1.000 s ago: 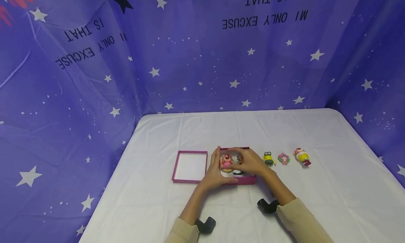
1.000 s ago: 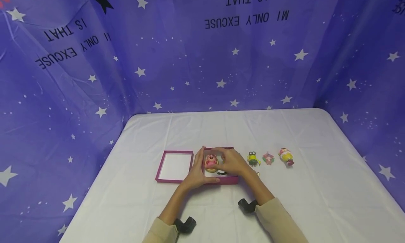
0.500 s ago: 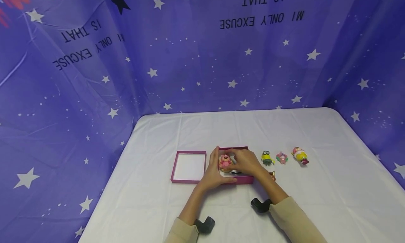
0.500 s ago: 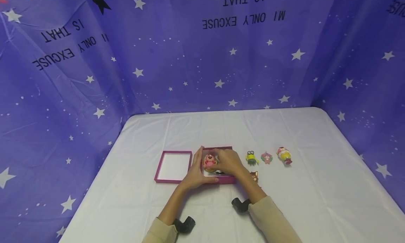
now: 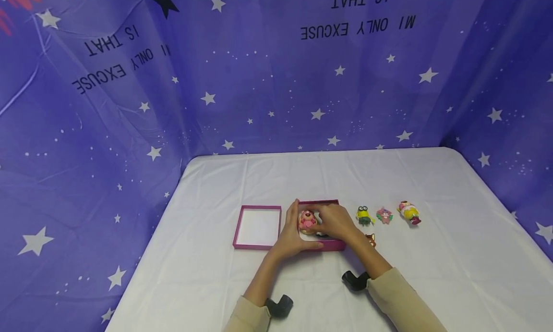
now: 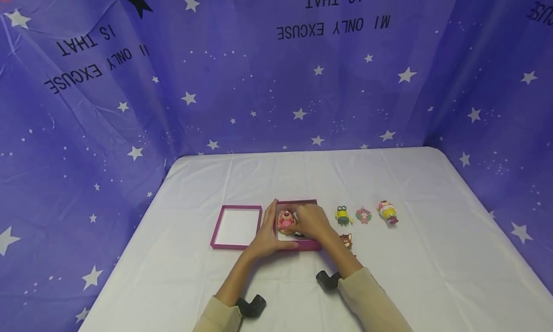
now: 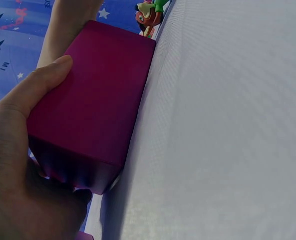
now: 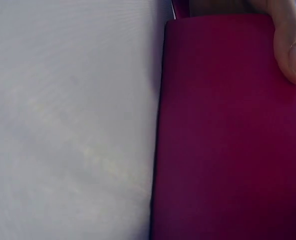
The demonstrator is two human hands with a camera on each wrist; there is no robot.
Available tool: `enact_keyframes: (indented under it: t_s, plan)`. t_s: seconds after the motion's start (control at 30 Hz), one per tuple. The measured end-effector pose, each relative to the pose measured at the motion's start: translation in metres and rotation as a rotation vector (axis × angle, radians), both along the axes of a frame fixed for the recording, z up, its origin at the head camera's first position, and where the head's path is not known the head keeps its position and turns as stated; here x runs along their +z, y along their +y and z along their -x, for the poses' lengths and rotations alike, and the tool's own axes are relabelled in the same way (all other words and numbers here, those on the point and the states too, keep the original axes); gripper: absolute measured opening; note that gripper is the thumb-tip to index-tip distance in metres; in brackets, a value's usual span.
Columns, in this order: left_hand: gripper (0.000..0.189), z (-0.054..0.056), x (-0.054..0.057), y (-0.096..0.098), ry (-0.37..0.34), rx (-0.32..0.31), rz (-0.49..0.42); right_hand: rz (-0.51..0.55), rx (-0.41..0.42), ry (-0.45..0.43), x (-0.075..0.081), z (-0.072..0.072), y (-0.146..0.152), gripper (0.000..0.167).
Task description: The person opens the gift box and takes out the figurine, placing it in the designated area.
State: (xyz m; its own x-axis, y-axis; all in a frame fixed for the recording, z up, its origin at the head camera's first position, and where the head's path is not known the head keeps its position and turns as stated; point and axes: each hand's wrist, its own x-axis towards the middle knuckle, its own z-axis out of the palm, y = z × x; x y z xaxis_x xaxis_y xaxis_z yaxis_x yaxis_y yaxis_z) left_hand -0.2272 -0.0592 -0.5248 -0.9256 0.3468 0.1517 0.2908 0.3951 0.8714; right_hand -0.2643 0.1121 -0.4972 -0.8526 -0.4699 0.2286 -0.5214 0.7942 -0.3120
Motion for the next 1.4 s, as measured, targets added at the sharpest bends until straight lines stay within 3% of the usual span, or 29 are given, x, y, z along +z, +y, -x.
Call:
enact_keyframes:
  t_s: [0.4, 0.73, 0.93, 1.1, 1.2, 1.4]
  plan:
    - [0.128, 0.001, 0.002, 0.000, 0.000, -0.007, 0.005, 0.007, 0.045, 0.021, 0.000, 0.001, 0.004, 0.063]
    - [0.128, 0.001, 0.004, 0.001, 0.002, -0.014, 0.009, 0.082, 0.085, -0.005, 0.004, 0.000, 0.008, 0.060]
    - [0.128, 0.001, 0.006, 0.001, -0.002, -0.018, 0.018, 0.090, 0.081, -0.013, 0.028, -0.006, 0.011, 0.060]
    - [0.128, 0.001, 0.008, 0.001, 0.017, -0.010, 0.032, 0.114, 0.094, 0.089, 0.055, -0.015, 0.021, 0.061]
    - [0.128, 0.000, 0.007, 0.001, 0.029, 0.002, 0.045, 0.107, 0.087, 0.123, 0.068, -0.021, 0.033, 0.062]
    - [0.128, -0.002, 0.003, 0.002, 0.023, 0.025, 0.041, 0.105, 0.054, 0.089, 0.083, -0.035, 0.073, 0.061]
